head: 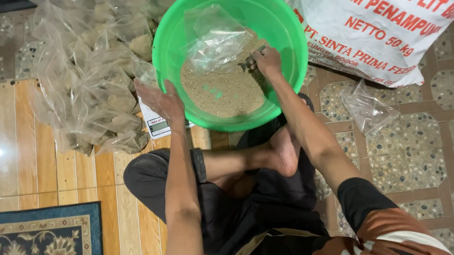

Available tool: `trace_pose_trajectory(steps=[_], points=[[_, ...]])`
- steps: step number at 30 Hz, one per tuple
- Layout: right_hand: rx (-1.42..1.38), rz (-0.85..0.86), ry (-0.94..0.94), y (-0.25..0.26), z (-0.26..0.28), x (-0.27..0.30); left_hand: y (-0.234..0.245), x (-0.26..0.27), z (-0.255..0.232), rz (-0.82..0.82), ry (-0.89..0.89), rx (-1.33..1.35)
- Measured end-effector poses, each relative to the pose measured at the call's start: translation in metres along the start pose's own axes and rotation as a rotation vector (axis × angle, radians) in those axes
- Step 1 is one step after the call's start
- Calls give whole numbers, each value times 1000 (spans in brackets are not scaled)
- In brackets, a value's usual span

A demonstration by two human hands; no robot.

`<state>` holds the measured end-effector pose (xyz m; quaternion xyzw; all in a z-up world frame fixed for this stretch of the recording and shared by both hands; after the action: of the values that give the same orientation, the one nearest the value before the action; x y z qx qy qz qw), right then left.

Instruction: Scooping animal feed into small plastic bags and weighing them on a digital scale

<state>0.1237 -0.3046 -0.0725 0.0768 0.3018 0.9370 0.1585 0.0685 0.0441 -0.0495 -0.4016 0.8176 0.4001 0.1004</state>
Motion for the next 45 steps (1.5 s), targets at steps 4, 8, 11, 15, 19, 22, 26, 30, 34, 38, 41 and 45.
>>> trace_pose_trajectory(steps=[4,8,11,15,19,22,26,30,34,38,41,45], points=[[-81,186,-154,-16,17,14,2,-1,-2,19,20,-9],[-265,390,-290,-25,34,36,3,-1,-5,23,43,-5],[-152,496,-292,-29,55,55,9,-2,-12,41,38,8],[1,655,-248,-22,81,79,11,-2,-15,0,-2,38],[69,704,-248,-23,88,83,11,-1,-14,-47,14,-17],[-28,676,-237,-22,86,80,14,-2,-13,-40,57,-17],[-374,655,-277,-27,71,68,35,-9,-30,8,104,42],[-603,628,-281,-25,71,66,47,-11,-38,32,151,77],[-656,600,-276,-22,89,64,47,-12,-35,41,162,53],[-735,560,-209,-23,105,53,49,-13,-39,50,160,67],[-817,524,-187,-27,117,46,51,-15,-43,49,169,67],[-895,479,-171,-20,144,48,45,-14,-38,64,179,64]])
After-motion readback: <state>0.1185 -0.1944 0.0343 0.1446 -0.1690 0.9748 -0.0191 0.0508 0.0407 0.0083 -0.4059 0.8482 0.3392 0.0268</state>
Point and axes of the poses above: each hand's wrist, its own x-axis away from the middle knuckle, its own y-axis out of the back of the hand, z = x × y, the point moved 6 cm from there along -x, towards the middle knuckle, and after that the axes turned 2 degrees about -z, right-handed, at the moved point
